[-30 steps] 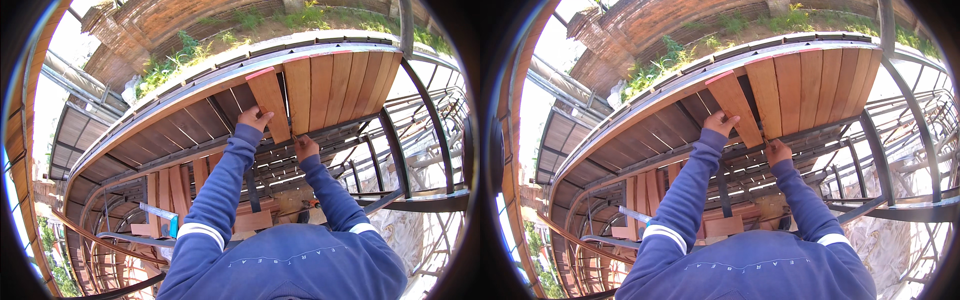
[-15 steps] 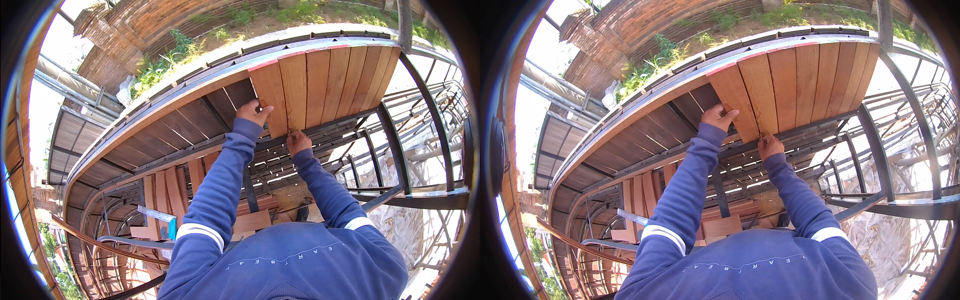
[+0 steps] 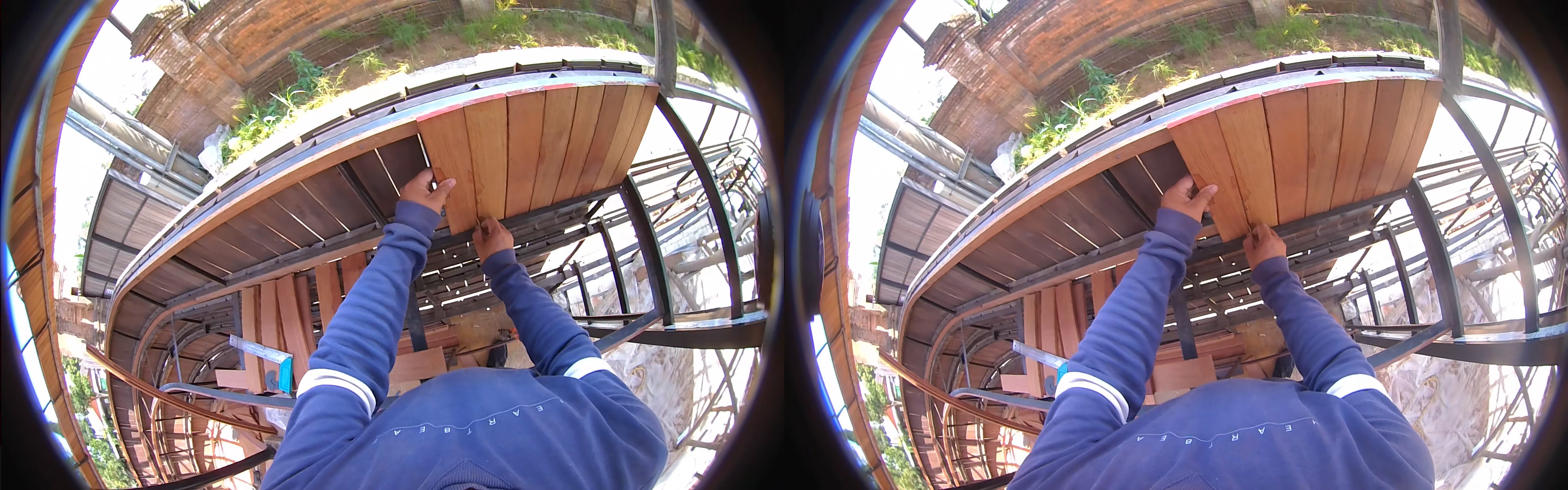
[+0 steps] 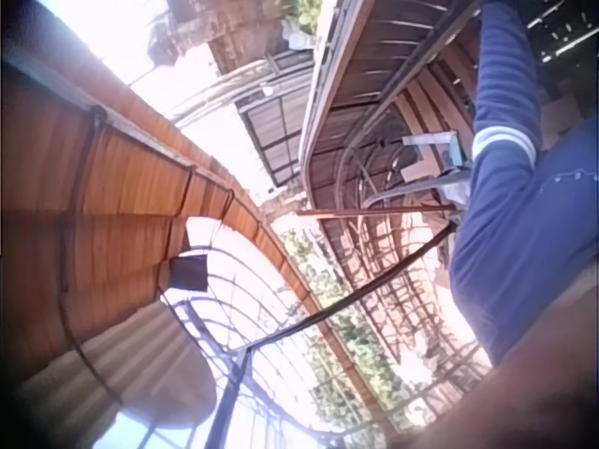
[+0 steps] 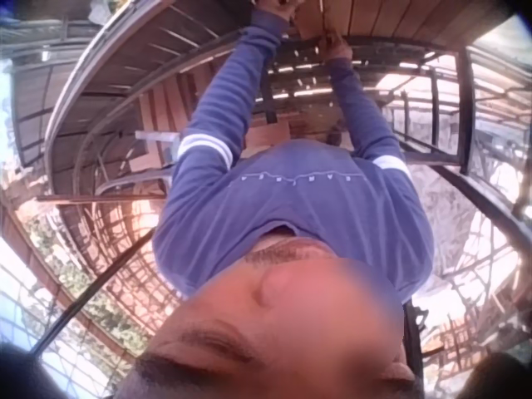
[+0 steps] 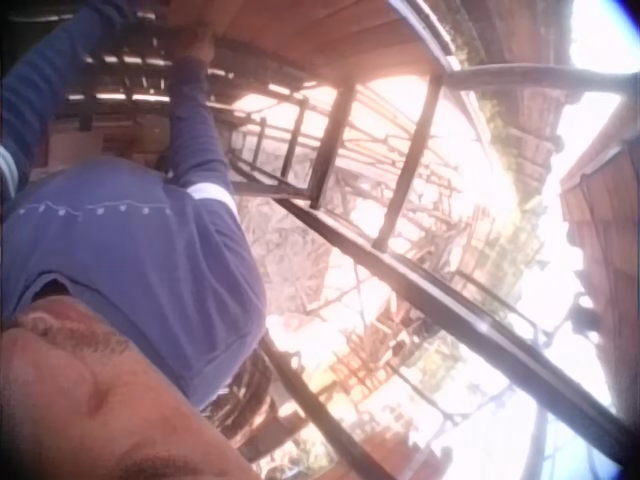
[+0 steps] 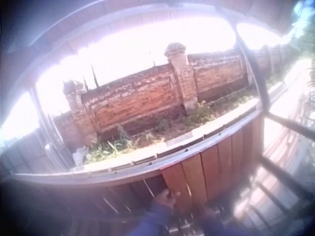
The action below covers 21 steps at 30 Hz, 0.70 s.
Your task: The person aligns wooden planks on a curved frame using a square, secures them with a nail gun and a drill, and retrieves an axe and a screwdriver from a backpack.
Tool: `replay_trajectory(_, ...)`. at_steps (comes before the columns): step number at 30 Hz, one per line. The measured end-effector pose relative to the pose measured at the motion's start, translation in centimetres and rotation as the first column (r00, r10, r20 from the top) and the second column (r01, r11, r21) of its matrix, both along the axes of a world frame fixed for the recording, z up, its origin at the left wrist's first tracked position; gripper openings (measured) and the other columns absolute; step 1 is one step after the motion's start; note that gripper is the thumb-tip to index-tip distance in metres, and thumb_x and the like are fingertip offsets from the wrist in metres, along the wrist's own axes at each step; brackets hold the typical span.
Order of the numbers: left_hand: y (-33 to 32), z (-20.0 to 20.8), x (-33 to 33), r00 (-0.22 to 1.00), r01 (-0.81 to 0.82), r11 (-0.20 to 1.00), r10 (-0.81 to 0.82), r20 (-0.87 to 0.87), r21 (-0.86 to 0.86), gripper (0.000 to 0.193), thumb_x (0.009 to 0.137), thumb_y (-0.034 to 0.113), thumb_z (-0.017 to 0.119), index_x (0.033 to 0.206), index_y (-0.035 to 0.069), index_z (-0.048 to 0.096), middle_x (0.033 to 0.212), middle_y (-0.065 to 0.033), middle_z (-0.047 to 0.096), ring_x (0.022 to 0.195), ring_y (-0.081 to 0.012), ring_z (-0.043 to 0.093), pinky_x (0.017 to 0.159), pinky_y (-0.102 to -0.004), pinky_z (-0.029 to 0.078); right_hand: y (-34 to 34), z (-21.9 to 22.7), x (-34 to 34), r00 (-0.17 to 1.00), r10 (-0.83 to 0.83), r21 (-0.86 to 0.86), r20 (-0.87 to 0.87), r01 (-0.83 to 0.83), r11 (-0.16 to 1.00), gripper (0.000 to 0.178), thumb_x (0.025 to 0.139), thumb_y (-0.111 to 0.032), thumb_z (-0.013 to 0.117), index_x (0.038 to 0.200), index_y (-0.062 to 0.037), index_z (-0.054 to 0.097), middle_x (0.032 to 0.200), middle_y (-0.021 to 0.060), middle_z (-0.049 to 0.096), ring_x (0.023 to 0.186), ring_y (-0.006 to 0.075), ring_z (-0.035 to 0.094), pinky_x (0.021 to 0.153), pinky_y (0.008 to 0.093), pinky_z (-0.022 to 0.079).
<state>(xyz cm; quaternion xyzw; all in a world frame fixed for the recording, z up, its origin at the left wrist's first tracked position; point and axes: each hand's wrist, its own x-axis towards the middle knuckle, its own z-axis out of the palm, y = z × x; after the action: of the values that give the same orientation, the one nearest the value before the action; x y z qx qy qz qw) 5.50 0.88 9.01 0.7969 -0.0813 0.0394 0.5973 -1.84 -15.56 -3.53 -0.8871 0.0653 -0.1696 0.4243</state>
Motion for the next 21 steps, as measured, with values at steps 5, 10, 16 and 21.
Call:
replay_trajectory(5,-0.1,0.9,-0.1,0.999,0.026,0.999,-0.025,-0.031,0.038,0.028,0.086,0.026,0.073,0.103,0.004,0.068,0.071,-0.0074,0.067,0.06,-0.0142,0.063,0.058,-0.0307,0.051,-0.1,-0.9,0.3,0.999,-0.024,-0.008,0.021,0.024,1.0,0.019,0.079,-0.019,0.069,0.087,-0.0052,0.058,0.079,0.0161,0.064,0.076,0.0382,0.063,0.069,0.0473,0.05)
replay_trajectory(10,-0.2,0.3,0.1,0.999,0.025,0.997,-0.022,-0.041,0.074,0.031,0.085,0.026,0.074,0.104,0.003,0.067,0.072,-0.0085,0.068,0.061,-0.0157,0.064,0.059,-0.0311,0.051,-0.3,-0.9,0.2,1.0,-0.012,0.013,0.025,0.012,1.0,0.022,0.077,-0.016,0.071,0.09,-0.0047,0.058,0.077,0.0147,0.063,0.074,0.0364,0.063,0.067,0.0456,0.05)
replay_trajectory(16,0.4,-1.3,0.0,0.995,0.045,0.998,-0.041,-0.09,0.039,0.042,0.087,0.016,0.073,0.122,-0.001,0.057,0.099,-0.0093,0.07,0.077,-0.0108,0.065,0.062,-0.0248,0.053,-0.4,0.5,-2.3,1.0,-0.013,0.119,0.009,0.011,0.993,0.026,0.078,-0.012,0.071,0.098,-0.0028,0.057,0.076,0.0123,0.064,0.071,0.0326,0.064,0.065,0.0423,0.05)
replay_trajectory(21,0.0,0.5,-2.5,0.99,-0.125,0.986,0.132,0.058,-0.108,0.069,0.089,0.032,0.07,0.141,0.001,0.036,0.117,-0.0169,0.065,0.069,-0.0124,0.065,0.062,-0.0262,0.055,1.5,3.0,-4.5,0.996,0.075,0.344,0.048,-0.087,0.935,0.027,0.082,-0.013,0.071,0.101,-0.0014,0.057,0.077,0.012,0.065,0.067,0.025,0.064,0.063,0.0355,0.051)
